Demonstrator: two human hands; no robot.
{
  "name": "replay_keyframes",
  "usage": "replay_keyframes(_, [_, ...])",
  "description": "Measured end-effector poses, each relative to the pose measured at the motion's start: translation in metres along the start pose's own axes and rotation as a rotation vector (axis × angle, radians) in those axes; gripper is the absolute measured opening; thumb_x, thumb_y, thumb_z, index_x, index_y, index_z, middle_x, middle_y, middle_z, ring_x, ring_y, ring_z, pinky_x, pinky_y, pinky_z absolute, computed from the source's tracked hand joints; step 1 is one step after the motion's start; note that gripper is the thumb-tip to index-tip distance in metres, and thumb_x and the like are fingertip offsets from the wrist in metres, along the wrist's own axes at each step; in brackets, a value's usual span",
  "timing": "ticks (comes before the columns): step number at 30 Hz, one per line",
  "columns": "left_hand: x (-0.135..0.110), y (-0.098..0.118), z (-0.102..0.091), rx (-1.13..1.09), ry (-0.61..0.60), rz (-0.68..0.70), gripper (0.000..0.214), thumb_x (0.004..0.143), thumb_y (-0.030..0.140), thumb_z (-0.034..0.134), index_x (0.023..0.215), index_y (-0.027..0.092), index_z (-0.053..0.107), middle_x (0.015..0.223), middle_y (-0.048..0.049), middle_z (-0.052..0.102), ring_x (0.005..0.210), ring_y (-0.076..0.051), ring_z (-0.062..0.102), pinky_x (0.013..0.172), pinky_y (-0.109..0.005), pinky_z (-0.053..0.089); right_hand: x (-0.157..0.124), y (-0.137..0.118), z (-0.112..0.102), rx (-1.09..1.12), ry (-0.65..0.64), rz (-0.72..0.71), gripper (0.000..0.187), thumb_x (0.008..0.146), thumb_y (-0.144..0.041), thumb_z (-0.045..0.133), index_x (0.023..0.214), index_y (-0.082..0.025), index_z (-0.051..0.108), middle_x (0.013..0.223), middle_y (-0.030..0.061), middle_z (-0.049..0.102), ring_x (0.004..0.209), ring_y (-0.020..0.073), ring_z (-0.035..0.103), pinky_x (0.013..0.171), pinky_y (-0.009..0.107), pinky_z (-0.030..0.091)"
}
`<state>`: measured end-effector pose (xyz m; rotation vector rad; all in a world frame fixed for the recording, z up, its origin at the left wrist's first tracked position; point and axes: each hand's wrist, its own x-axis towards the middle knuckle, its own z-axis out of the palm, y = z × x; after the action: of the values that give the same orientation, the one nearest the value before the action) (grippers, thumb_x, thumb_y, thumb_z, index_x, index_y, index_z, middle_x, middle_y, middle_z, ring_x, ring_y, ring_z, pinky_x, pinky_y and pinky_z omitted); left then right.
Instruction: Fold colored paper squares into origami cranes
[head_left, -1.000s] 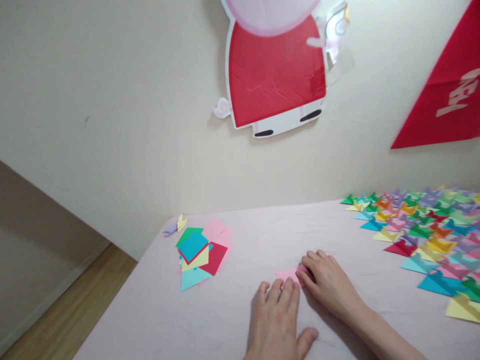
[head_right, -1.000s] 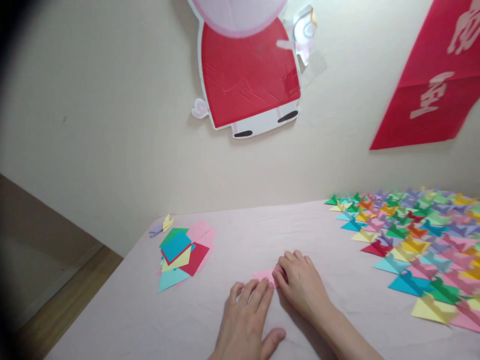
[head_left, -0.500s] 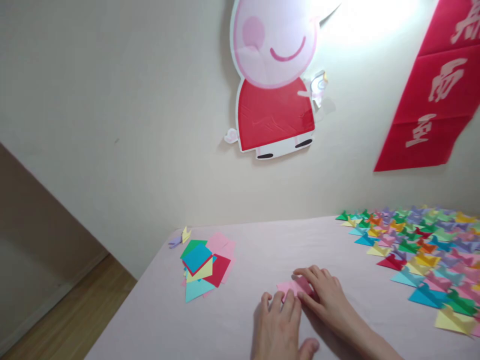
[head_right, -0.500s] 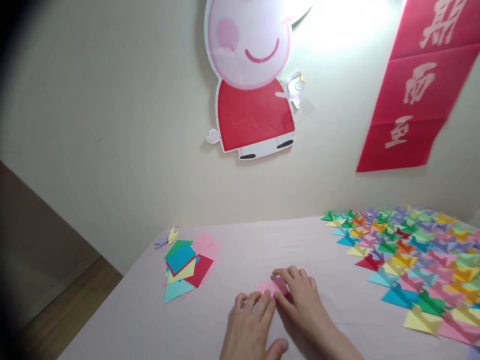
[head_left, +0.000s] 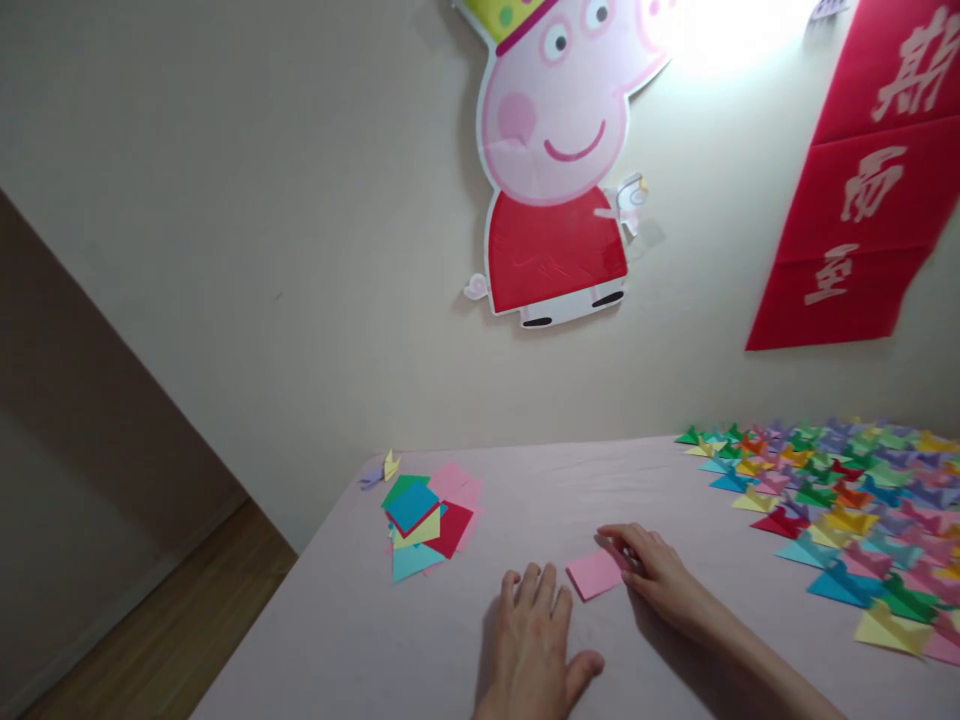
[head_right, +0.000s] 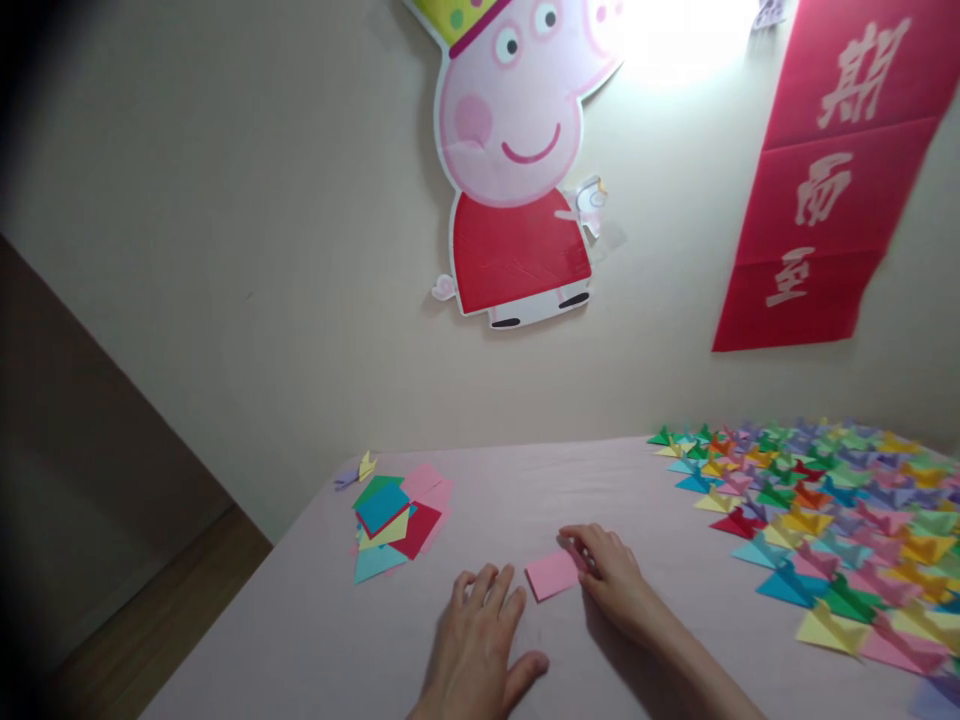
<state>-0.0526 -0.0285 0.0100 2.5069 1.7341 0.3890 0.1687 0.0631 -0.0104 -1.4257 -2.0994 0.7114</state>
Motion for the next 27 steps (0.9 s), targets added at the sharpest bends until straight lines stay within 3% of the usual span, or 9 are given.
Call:
replay_keyframes(4, [0.011,0.009,-0.002,-0.136,0.02,-0.141,0.054,0.083,0.054,0.068,0.125,0.02,0.061,0.145,-0.0098,0.051,0.134,-0.034,0.041,0.115,-0.053,0.025,0.002,0.003,0.002,0.048,0.0,0.033,0.05,0.07,-0.019,0.05,0.119,-0.023,0.06,0.117,0.0092,0.067,0.107,0.0268,0.058,0.096,0.041,0.041])
replay_keyframes(7, [0.028,0.014,0.012,-0.255,0.08,-0.213,0.073,0.076,0.047,0.073,0.138,0.016,0.05,0.146,-0.0139,0.046,0.134,-0.035,0.038,0.114,-0.049,0.027,0.003,-0.004,0.005,-0.012,0.013,0.051,0.05,0.068,-0.029,0.06,0.117,-0.023,0.061,0.117,0.0095,0.066,0.107,0.0299,0.057,0.094,0.043,0.042])
replay_keyframes(11, [0.046,0.018,0.022,-0.416,0.086,-0.205,0.06,0.075,0.035,0.071,0.13,0.018,0.054,0.137,-0.0112,0.051,0.128,-0.031,0.041,0.11,-0.043,0.029,0.005,-0.01,0.007,-0.072,0.018,0.049,0.05,0.061,-0.026,0.064,0.111,-0.024,0.064,0.114,0.009,0.066,0.105,0.0315,0.057,0.09,0.044,0.042])
replay_keyframes(16, [0.051,0.022,0.008,-0.511,0.054,-0.217,0.037,0.072,0.022,0.067,0.108,0.02,0.06,0.126,-0.0093,0.054,0.12,-0.029,0.044,0.103,-0.041,0.032,0.007,0.005,0.001,0.143,0.0,0.011,0.053,0.061,-0.02,0.059,0.114,-0.022,0.061,0.111,0.0093,0.066,0.104,0.0285,0.058,0.093,0.043,0.044])
replay_keyframes(22, [0.053,0.02,0.008,-0.528,0.057,-0.211,0.037,0.07,0.017,0.067,0.106,0.021,0.058,0.123,-0.0087,0.055,0.118,-0.029,0.044,0.1,-0.042,0.031,0.0,0.016,-0.013,0.47,-0.016,-0.005,0.049,0.072,-0.021,0.053,0.12,-0.02,0.058,0.107,0.0084,0.066,0.098,0.0235,0.062,0.089,0.039,0.048])
replay_keyframes(27, [0.052,0.022,0.011,-0.535,0.088,-0.176,0.039,0.072,0.014,0.065,0.109,0.024,0.058,0.125,-0.0058,0.055,0.12,-0.028,0.043,0.101,-0.041,0.031,-0.002,-0.001,-0.026,0.375,-0.045,-0.077,0.045,0.068,-0.017,0.058,0.112,-0.022,0.065,0.106,0.0067,0.064,0.102,0.0242,0.057,0.094,0.041,0.045])
